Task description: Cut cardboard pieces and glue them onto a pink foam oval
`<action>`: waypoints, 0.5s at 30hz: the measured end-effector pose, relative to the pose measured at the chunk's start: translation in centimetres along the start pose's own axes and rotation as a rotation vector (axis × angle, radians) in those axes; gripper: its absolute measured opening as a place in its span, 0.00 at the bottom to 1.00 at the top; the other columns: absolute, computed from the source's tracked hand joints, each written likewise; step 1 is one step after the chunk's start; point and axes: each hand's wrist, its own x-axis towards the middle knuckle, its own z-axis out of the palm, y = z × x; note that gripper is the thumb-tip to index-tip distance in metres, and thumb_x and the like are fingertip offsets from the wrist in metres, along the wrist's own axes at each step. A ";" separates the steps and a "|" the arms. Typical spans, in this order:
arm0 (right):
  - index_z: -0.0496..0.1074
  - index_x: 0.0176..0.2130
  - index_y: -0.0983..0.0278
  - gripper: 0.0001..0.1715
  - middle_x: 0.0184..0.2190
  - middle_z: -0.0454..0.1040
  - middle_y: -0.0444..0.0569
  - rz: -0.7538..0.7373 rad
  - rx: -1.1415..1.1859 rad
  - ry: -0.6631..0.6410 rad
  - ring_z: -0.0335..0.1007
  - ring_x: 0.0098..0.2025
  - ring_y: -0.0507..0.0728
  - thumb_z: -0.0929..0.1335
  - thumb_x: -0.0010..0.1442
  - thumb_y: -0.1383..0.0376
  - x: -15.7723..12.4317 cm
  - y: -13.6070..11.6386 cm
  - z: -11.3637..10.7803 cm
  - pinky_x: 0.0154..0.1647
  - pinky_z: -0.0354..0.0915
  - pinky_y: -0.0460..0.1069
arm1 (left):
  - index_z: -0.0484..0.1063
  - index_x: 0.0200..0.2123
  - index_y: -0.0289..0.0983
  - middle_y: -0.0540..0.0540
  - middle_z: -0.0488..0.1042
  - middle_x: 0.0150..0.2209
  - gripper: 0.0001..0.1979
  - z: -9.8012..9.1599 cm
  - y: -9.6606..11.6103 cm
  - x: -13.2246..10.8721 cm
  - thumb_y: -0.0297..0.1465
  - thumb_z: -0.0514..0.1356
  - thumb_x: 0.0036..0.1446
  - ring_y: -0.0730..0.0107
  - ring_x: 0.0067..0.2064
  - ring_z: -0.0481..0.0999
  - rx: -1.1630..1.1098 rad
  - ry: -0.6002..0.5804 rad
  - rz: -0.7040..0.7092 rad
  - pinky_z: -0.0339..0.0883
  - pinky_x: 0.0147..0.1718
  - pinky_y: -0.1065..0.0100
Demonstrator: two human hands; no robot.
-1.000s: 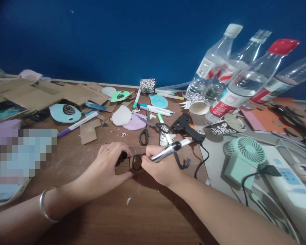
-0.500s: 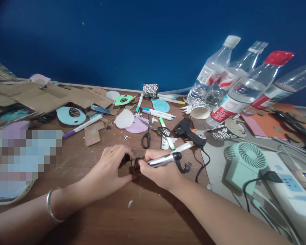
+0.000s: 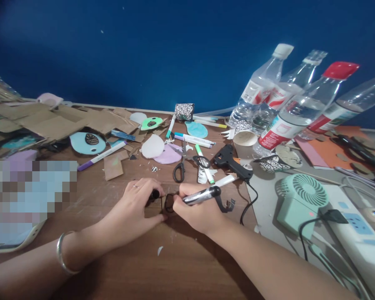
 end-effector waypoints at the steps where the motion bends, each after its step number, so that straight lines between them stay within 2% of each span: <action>1: 0.49 0.15 0.64 0.19 0.12 0.49 0.37 0.000 -0.005 0.006 0.44 0.18 0.45 0.63 0.50 0.68 0.0 0.0 0.0 0.16 0.42 0.42 | 0.60 0.35 0.39 0.48 0.68 0.38 0.13 0.0 0.0 0.0 0.33 0.60 0.45 0.62 0.42 0.65 -0.003 0.001 0.002 0.53 0.41 0.60; 6: 0.47 0.16 0.63 0.19 0.13 0.47 0.37 0.003 -0.007 0.068 0.43 0.18 0.46 0.62 0.49 0.69 -0.1 0.1 0.0 0.16 0.42 0.43 | 0.60 0.35 0.40 0.48 0.68 0.38 0.15 0.0 -0.1 0.0 0.31 0.61 0.44 0.62 0.42 0.65 -0.003 0.000 0.013 0.53 0.42 0.59; 10: 0.51 0.16 0.63 0.18 0.13 0.50 0.37 0.032 0.046 0.094 0.47 0.18 0.46 0.62 0.52 0.67 0.0 0.2 -0.3 0.18 0.48 0.43 | 0.60 0.36 0.40 0.48 0.68 0.38 0.15 0.1 -0.2 0.0 0.32 0.61 0.44 0.62 0.42 0.65 -0.010 0.003 0.015 0.53 0.42 0.59; 15: 0.54 0.16 0.64 0.18 0.13 0.52 0.37 -0.004 0.067 -0.025 0.47 0.18 0.46 0.64 0.51 0.65 0.1 0.2 -0.3 0.17 0.46 0.43 | 0.61 0.35 0.39 0.48 0.68 0.38 0.13 0.1 -0.1 0.0 0.33 0.60 0.45 0.61 0.42 0.65 -0.005 -0.003 0.003 0.53 0.42 0.59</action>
